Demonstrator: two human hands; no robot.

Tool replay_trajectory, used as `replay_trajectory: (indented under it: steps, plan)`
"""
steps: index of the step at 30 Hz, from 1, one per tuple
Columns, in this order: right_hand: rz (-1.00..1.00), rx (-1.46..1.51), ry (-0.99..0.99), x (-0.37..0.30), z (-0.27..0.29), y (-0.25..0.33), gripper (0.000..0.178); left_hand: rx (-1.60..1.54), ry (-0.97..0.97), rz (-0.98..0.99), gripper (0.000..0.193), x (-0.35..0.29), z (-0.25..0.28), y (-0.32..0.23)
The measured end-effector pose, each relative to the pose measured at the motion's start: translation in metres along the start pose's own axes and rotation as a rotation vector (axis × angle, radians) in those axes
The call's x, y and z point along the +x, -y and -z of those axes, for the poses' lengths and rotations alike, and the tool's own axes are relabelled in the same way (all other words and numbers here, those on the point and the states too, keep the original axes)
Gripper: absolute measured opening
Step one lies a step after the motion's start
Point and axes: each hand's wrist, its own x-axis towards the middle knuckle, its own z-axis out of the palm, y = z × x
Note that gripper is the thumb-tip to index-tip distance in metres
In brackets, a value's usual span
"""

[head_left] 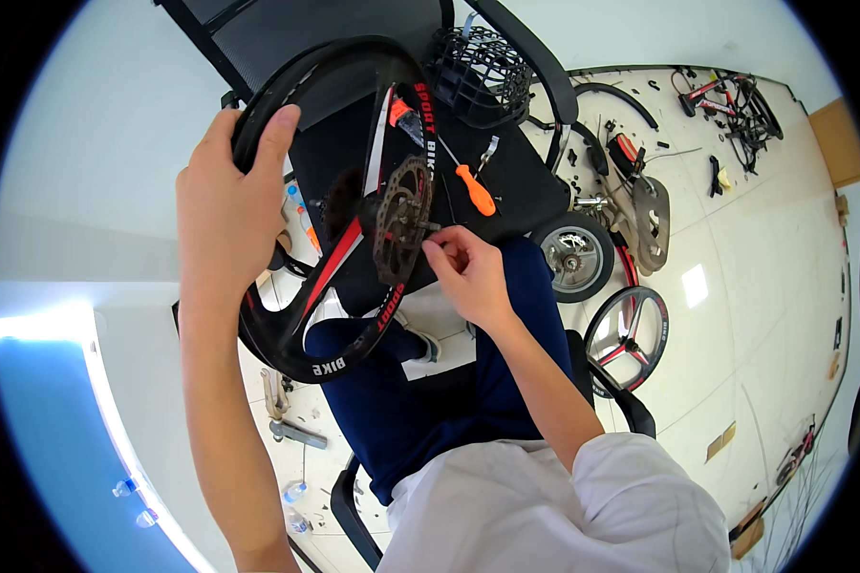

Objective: The person sits on a chair and works on a bicycle wheel placed on the chair seat. They use their hands to adjust the hub and brake disc, occasionally using a screwdriver to tighten components.

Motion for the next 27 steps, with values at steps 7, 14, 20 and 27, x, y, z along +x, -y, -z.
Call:
replay_trajectory:
  steps: [7,14,20,27]
  plan:
    - [-0.101,0.13,-0.01,0.007,-0.021,-0.003,0.016,0.04,-0.023,0.094,0.055,0.001,0.0,0.004]
    - [-0.107,0.202,-0.01,0.008,-0.028,-0.014,0.013,0.074,-0.006,0.119,0.055,0.003,-0.001,-0.003]
    - [-0.1,0.216,-0.009,0.007,-0.026,-0.011,0.009,0.085,-0.024,0.088,0.055,0.002,0.0,-0.003]
    - [-0.133,0.303,-0.075,0.003,-0.022,-0.022,0.005,0.083,-0.007,0.088,0.055,0.004,-0.003,-0.002]
